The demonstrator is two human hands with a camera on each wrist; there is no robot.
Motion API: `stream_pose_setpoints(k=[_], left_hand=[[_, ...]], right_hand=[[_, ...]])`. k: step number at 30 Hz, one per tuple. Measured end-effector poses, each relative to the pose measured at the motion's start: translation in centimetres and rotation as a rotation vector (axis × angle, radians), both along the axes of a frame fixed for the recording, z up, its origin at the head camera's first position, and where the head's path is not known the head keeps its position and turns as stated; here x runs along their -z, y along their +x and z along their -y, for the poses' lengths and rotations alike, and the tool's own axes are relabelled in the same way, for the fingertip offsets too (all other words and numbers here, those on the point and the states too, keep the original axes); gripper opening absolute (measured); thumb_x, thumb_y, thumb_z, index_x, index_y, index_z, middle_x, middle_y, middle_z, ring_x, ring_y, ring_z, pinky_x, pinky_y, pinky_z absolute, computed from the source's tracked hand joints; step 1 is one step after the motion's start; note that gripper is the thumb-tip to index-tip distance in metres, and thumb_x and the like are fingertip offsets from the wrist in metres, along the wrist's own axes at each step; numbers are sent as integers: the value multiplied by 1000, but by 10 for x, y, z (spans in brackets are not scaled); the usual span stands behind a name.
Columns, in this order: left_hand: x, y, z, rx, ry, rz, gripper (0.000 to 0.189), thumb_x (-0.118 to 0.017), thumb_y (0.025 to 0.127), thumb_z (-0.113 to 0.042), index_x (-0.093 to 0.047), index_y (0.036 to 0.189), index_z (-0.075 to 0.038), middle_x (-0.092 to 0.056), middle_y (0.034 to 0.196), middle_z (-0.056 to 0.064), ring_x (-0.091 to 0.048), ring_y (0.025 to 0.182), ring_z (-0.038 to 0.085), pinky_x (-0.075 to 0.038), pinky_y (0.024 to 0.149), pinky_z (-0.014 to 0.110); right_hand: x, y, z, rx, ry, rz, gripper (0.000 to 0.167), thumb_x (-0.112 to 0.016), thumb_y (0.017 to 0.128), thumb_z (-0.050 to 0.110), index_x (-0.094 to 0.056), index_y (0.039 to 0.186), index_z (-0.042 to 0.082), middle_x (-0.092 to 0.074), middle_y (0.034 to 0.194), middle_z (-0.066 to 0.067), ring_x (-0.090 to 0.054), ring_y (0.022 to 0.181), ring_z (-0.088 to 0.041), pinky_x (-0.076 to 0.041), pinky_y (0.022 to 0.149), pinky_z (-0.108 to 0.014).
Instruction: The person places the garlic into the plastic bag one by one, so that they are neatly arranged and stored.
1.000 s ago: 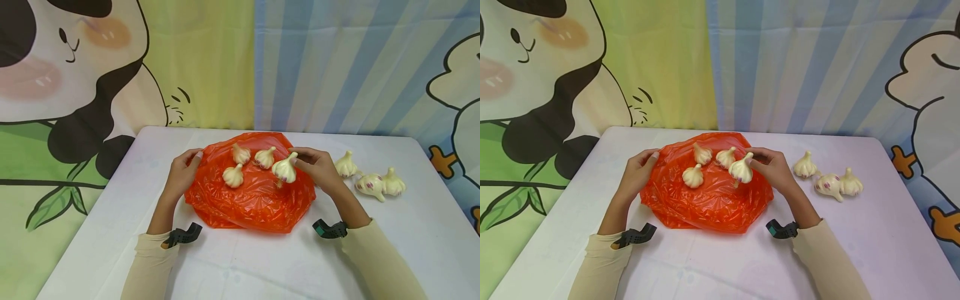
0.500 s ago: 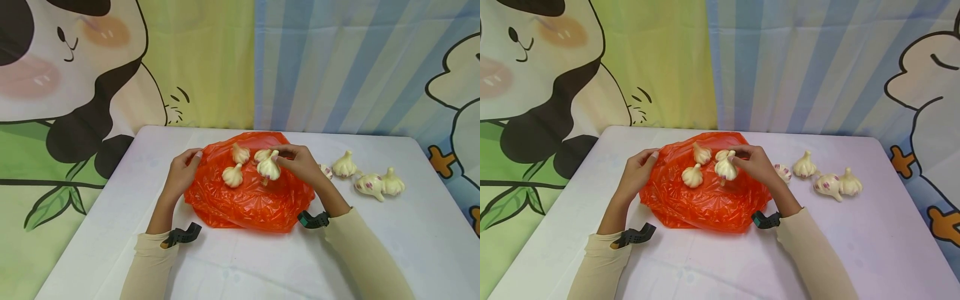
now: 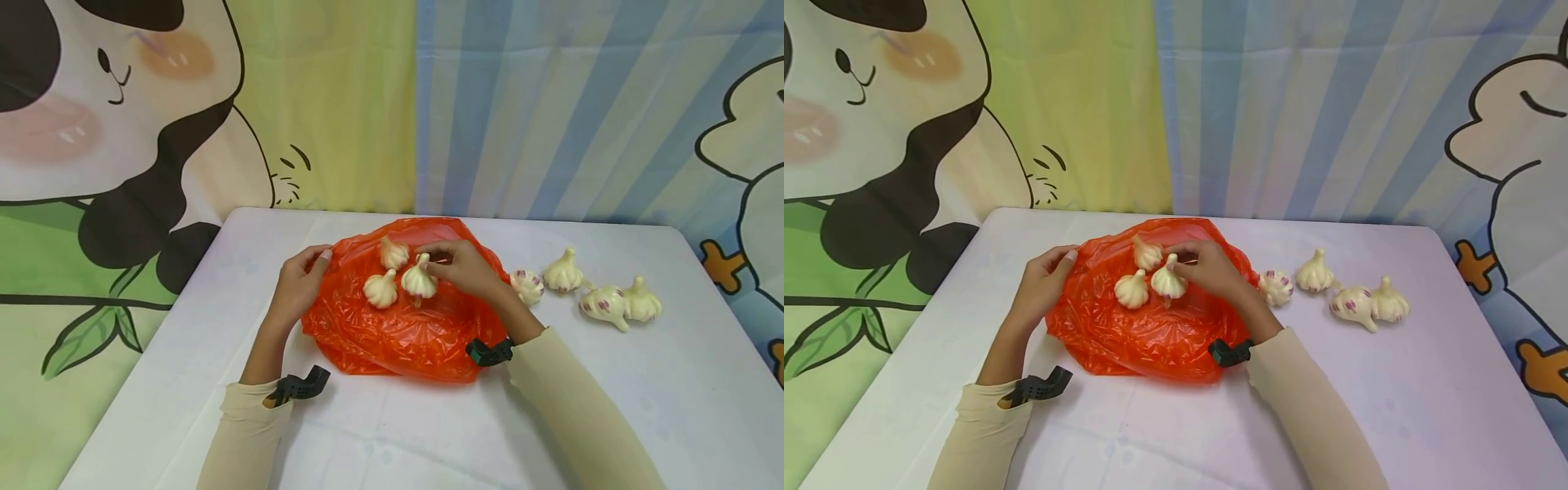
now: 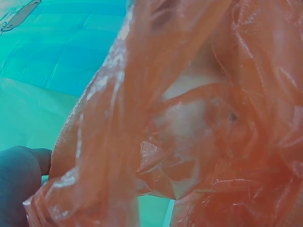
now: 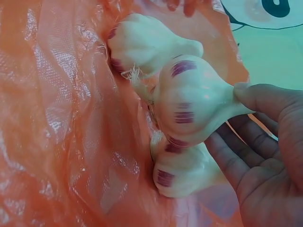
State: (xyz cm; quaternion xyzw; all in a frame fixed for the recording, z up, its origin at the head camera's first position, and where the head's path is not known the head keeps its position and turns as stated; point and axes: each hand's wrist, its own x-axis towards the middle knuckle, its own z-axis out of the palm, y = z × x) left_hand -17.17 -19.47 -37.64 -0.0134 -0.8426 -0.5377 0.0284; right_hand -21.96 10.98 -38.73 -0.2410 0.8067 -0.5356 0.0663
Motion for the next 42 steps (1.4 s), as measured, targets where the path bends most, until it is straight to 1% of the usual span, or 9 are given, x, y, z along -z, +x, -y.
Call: stream_pose_setpoints(k=[3,9,16,23,27,30,34,38,42], left_hand=[[0,0,0,-3,2,6,45,-48,101,-43,-61,130,-10,-61,118,7,-58,106,22,-49,91,41],[0,0,1,-7,-1,11,45,-48,101,-43,-61,130,-11,-61,118,6,-58,104,22,-50,89,41],[-1,0,0,-9,-13,2,45,-48,101,-43,-61,129,-10,-62,116,7,-58,103,23,-50,88,40],[0,-1,0,-3,-11,4,46,-48,101,-43,-60,130,-10,-62,118,7,-58,105,22,-50,90,41],[1,-2,0,-6,-12,9,45,-48,101,-43,-61,129,-10,-61,118,7,-58,106,22,-49,91,41],[1,-2,-1,-6,-13,10,45,-48,101,-43,-61,129,-10,-61,118,7,-58,106,22,-49,91,41],[1,-1,-1,-8,-16,5,45,-48,101,-43,-61,129,-10,-62,118,7,-58,105,22,-49,90,41],[2,-2,-1,-12,-19,6,45,-48,101,-43,-61,129,-11,-62,118,6,-57,106,22,-49,91,41],[3,-2,-1,-12,-25,6,45,-48,101,-43,-61,129,-11,-62,119,6,-58,106,22,-49,91,41]], right_hand=[[3,-4,5,-7,-7,7,27,-65,91,2,-68,116,-3,-67,108,-15,-64,98,-27,-55,80,-37],[8,-8,10,-35,-9,-13,26,-67,90,2,-68,115,-5,-67,110,-20,-65,97,-28,-53,86,-41],[6,-5,9,2,-21,5,30,-65,90,-1,-65,119,-6,-65,114,-21,-62,105,-29,-51,91,-41],[2,-2,6,35,-48,62,30,-67,91,3,-64,120,-5,-65,113,-18,-63,106,-29,-56,78,-38],[0,0,5,43,-72,69,30,-66,92,3,-63,121,-6,-64,116,-23,-63,107,-32,-56,75,-37],[-2,2,4,57,-94,70,30,-66,92,2,-63,120,-7,-63,115,-25,-64,105,-35,-57,75,-42],[-5,5,0,99,-73,50,28,-68,92,8,-66,118,-2,-65,115,-19,-65,105,-30,-55,82,-42],[-11,9,-6,139,-65,24,27,-69,91,13,-69,116,3,-67,114,-11,-65,105,-24,-52,87,-35],[-14,11,-12,146,-77,10,28,-69,92,13,-68,117,1,-68,112,-12,-65,104,-24,-52,87,-35]])
